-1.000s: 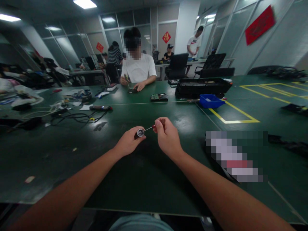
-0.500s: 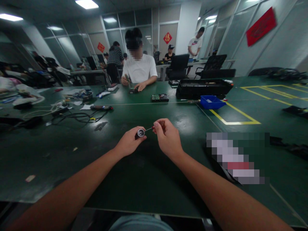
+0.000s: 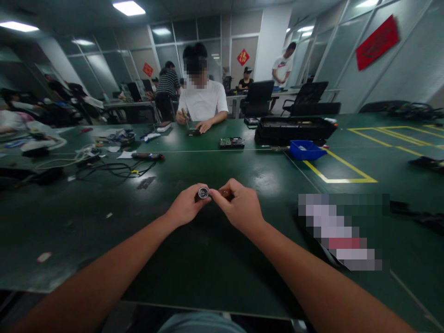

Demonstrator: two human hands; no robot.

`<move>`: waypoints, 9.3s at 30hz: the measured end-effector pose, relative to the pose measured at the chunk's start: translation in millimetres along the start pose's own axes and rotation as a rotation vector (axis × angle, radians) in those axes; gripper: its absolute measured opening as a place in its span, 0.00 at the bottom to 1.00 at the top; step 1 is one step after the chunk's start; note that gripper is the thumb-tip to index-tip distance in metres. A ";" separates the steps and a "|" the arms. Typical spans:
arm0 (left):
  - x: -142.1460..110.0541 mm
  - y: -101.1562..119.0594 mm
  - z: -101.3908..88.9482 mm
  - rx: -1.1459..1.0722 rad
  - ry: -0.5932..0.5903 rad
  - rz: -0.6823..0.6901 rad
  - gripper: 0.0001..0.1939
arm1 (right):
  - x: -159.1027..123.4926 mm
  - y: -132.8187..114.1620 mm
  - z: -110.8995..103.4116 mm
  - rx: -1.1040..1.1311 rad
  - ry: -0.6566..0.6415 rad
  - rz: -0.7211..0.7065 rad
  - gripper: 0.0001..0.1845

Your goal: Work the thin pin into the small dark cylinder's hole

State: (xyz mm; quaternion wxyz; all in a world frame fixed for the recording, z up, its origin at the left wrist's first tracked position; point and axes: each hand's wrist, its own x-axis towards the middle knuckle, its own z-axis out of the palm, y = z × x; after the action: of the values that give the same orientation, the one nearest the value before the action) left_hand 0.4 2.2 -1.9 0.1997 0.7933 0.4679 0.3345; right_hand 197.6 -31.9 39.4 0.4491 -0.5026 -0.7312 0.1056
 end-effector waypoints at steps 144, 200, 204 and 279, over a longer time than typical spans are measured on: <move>1.5 6.5 -2.8 0.022 -0.034 -0.081 0.09 | 9.8 23.1 17.5 0.777 0.140 0.372 0.15; 1.2 6.1 -3.0 0.121 -0.037 -0.103 0.07 | 12.9 24.7 9.9 0.644 0.136 0.329 0.17; 0.7 6.4 -2.9 0.114 -0.042 -0.097 0.08 | 8.3 15.8 7.9 0.455 0.106 0.190 0.16; 1.1 -2.4 1.2 0.133 -0.106 -0.051 0.10 | 11.9 4.5 -8.5 -0.094 -0.003 -0.010 0.13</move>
State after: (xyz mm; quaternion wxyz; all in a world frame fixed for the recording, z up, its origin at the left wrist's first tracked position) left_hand 0.1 4.3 -3.9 0.1793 0.8091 0.4981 0.2551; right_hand 205.9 -22.4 48.1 0.4245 -0.5194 -0.7384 0.0697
